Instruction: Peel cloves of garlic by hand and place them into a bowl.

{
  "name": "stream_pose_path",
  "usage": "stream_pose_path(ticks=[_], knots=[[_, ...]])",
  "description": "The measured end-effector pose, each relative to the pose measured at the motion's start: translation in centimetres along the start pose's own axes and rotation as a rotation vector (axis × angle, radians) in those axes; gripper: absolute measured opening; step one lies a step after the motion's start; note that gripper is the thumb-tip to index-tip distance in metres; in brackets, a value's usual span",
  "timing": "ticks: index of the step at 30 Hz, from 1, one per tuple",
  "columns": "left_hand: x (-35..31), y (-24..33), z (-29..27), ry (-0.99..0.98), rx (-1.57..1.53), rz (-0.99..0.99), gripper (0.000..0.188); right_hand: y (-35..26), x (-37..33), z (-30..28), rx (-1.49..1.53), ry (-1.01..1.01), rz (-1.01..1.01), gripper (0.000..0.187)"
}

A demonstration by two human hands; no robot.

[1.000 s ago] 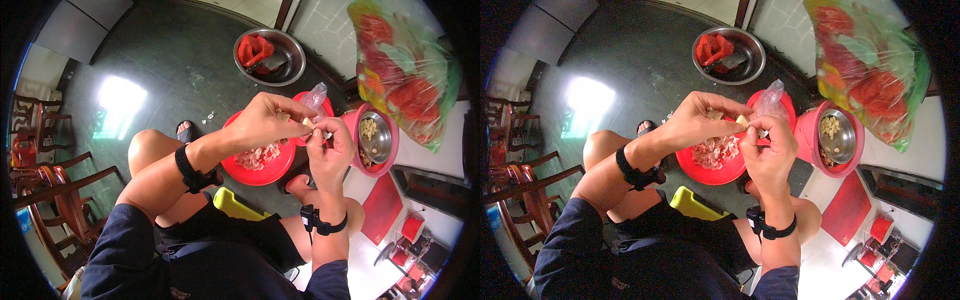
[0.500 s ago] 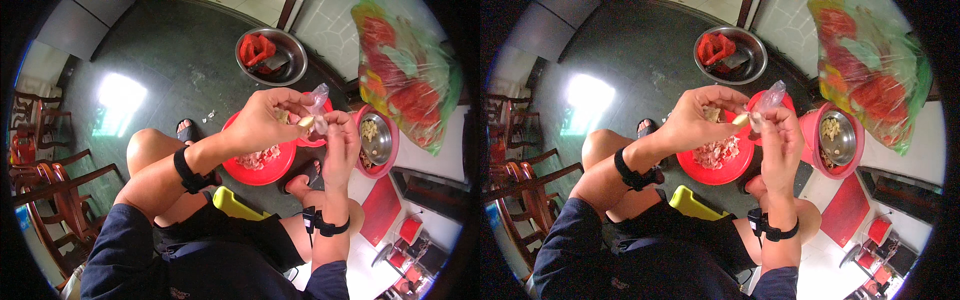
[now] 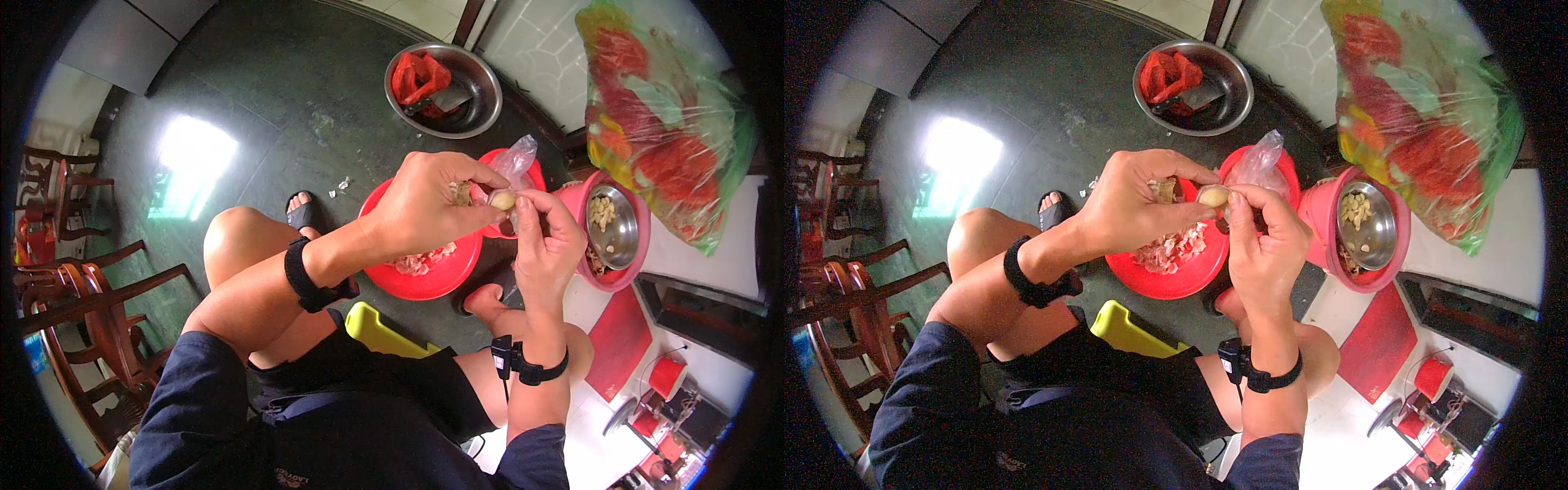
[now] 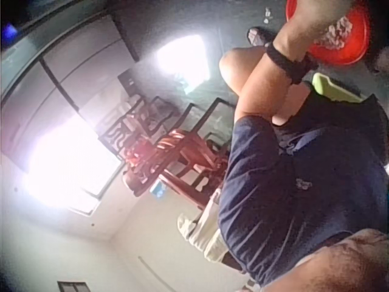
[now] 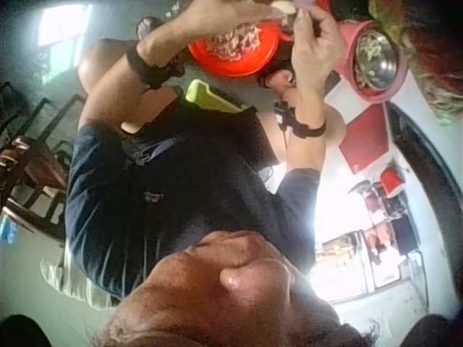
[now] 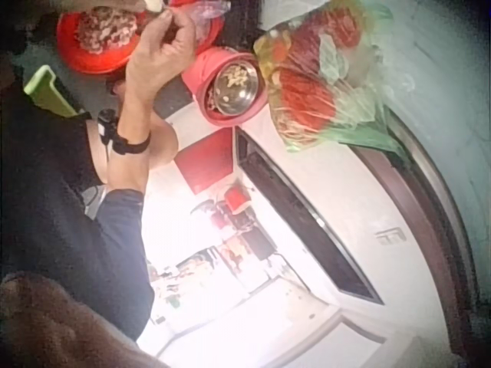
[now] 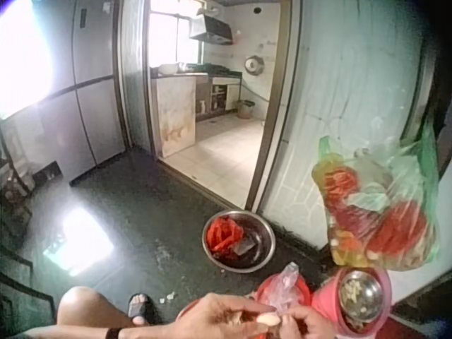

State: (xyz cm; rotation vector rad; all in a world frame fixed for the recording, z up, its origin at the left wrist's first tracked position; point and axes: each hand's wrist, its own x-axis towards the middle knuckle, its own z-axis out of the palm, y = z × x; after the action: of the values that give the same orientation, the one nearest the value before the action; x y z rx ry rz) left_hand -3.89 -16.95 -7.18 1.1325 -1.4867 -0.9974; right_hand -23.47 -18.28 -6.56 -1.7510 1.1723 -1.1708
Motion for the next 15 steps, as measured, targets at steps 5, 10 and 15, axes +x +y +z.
stream_pose_path(ticks=[5,10,15], knots=[[0.1,0.6,0.2,-0.077,-0.333,-0.208,0.027,0.0,-0.3,-0.3,0.173,0.009,0.117,0.008],[0.2,-0.4,0.1,-0.165,-0.454,-0.32,0.032,-0.6,-0.3,0.5,0.277,0.016,0.175,0.005],[0.5,-0.8,0.3,-0.168,-0.541,-0.451,0.035,0.0,-0.2,0.5,0.392,0.013,0.26,0.004]])
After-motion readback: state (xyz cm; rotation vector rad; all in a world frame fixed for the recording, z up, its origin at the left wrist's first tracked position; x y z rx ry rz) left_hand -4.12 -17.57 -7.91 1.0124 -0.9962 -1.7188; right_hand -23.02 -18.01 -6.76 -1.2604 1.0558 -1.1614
